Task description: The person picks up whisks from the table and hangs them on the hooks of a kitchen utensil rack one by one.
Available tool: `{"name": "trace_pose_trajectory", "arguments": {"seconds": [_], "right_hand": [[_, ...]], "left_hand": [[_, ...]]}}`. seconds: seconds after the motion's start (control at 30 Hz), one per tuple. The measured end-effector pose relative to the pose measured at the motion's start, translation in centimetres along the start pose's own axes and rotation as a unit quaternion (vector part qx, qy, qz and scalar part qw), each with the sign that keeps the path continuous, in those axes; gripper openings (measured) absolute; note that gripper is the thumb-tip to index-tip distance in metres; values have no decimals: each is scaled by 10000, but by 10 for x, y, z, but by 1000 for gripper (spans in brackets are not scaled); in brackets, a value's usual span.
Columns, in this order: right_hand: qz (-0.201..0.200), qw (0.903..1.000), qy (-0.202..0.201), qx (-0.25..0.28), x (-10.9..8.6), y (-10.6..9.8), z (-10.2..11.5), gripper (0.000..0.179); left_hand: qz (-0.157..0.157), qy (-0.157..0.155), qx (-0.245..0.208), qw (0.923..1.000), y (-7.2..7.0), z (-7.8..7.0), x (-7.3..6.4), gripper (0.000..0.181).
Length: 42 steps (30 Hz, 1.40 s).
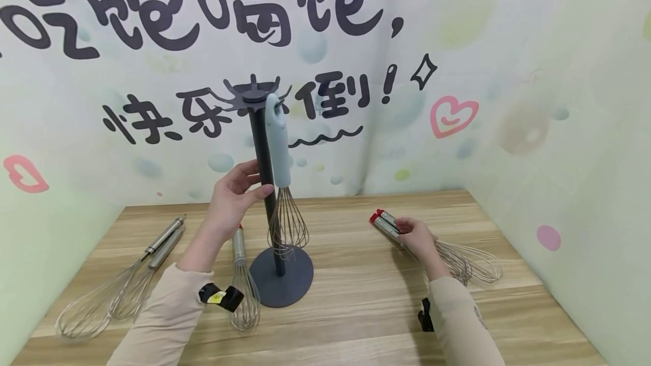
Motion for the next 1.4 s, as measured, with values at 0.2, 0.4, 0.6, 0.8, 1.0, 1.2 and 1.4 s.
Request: {"name": "trace_pose_trajectory", "arguments": {"seconds": [0.2,0.4,0.6,0.8,1.0,1.2,1.4], "right_hand": [[-10,9996,-35,-263,-2,2,1,41],[-316,9970,-78,-705,-1,3,2,38],[-281,9973,16,-685,0,4,3,39],[-130,9978,-46,-653,-2,7,6,39],[-159,9963,-138,-833,-2,8,6,39],[-93,9958,-235,-884,-1,10,5,42],[-3,9956,-302,-888,0,11,6,43]], "left_hand": [[-9,56,-57,10000,-1,0,-1,49],[5,155,-62,9999,-3,1,-1,49],[-5,189,-72,9998,-5,1,0,49],[12,145,-133,9998,-4,3,0,49],[15,153,-167,9997,-4,3,-1,50],[38,112,-97,9999,-3,3,0,50],[71,-1,-27,10000,-3,5,0,50]]}}
Point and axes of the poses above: each hand's wrist, its own x-axis towards the middle knuckle, its own y-axis out of the palm, z = x × y, the point moved 7 cm from there along x, towards the middle knuckle, and after that the axes turned 14 degrees about y, right-handed, at the moved point
